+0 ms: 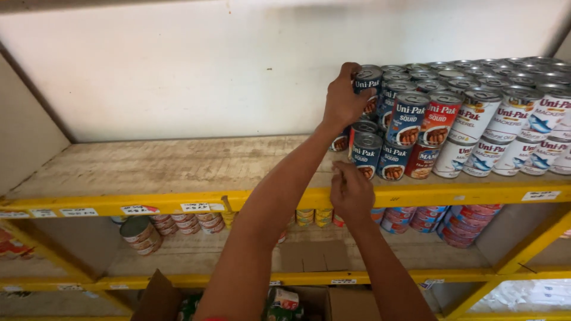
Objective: Stocking canned goods from a cardboard box onto grocery store shelves.
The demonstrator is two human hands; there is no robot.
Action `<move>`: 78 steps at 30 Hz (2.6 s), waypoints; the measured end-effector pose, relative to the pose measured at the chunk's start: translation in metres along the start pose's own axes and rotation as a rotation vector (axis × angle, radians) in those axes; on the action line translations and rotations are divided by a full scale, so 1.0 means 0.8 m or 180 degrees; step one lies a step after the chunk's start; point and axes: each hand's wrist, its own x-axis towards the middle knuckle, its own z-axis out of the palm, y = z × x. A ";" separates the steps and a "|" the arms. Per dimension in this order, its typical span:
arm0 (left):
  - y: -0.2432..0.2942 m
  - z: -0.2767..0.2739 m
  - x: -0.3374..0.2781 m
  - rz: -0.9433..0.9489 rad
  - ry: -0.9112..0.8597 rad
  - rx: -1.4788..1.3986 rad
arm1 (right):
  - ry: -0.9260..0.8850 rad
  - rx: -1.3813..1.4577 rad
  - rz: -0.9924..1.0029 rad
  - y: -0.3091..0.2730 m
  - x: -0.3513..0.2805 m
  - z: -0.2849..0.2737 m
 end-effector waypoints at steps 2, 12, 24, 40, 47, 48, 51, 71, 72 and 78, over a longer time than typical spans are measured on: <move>-0.004 0.010 0.003 -0.0132 -0.0034 0.0052 | 0.0065 0.0014 -0.0019 -0.002 -0.001 0.000; -0.022 0.031 0.004 -0.0819 -0.0226 0.0134 | 0.0257 0.0004 -0.0173 -0.005 0.000 0.000; -0.035 0.031 -0.001 -0.0583 -0.0160 0.0031 | 0.0292 -0.0050 -0.0223 -0.004 0.000 0.002; -0.028 0.017 -0.013 -0.0789 -0.0308 0.0302 | 0.0296 -0.0097 -0.0271 -0.001 -0.003 0.004; -0.038 0.022 -0.019 -0.0737 -0.0281 0.0313 | 0.0305 -0.0096 -0.0291 -0.003 -0.001 0.004; -0.028 0.018 -0.018 -0.0947 -0.0419 0.0331 | 0.0300 -0.0107 -0.0326 -0.004 -0.001 0.003; -0.038 0.014 -0.015 -0.0638 -0.0258 0.0300 | 0.0266 -0.0109 -0.0260 -0.001 -0.003 0.005; -0.129 -0.037 -0.080 -0.0595 -0.0970 0.0419 | 0.0319 -0.0086 -0.0277 0.008 -0.005 0.010; -0.130 -0.036 -0.082 -0.0593 -0.0941 0.0572 | 0.0309 -0.0099 -0.0292 0.006 -0.005 0.009; -0.122 -0.081 -0.105 -0.0149 -0.0809 0.0201 | 0.0266 -0.0184 -0.0278 0.005 -0.002 0.006</move>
